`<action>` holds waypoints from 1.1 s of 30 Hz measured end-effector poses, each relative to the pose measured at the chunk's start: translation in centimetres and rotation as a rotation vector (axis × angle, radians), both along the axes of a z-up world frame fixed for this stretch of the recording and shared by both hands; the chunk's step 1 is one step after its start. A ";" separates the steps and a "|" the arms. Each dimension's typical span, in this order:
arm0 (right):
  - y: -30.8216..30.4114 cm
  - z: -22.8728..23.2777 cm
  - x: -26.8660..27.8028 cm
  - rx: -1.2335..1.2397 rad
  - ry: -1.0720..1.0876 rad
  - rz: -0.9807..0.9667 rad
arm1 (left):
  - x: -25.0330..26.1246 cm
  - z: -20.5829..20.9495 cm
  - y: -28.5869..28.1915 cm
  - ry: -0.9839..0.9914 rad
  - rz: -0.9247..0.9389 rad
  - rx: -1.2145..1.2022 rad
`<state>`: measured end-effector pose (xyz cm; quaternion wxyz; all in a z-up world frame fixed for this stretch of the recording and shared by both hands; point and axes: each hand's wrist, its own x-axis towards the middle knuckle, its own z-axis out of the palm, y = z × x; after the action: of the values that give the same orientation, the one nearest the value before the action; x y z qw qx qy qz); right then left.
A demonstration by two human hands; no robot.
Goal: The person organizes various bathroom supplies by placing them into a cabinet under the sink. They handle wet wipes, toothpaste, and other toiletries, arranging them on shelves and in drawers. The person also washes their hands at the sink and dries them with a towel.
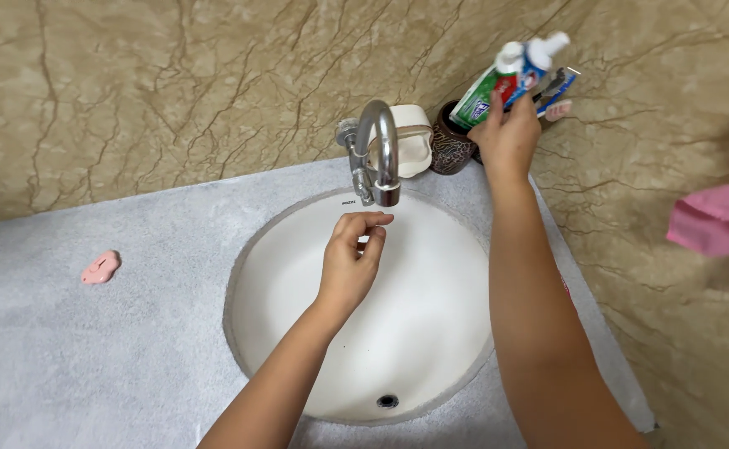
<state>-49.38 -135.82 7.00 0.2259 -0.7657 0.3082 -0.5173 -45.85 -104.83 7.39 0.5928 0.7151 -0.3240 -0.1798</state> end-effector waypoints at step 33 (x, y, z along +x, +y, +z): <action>23.5 -2.3 -5.6 0.360 0.090 0.307 | -2.8 -0.3 7.4 -0.001 0.151 0.053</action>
<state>-55.00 -112.33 4.72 0.4207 -0.7733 0.2852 -0.3791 -48.64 -97.42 7.05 0.5853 0.7531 -0.2645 -0.1425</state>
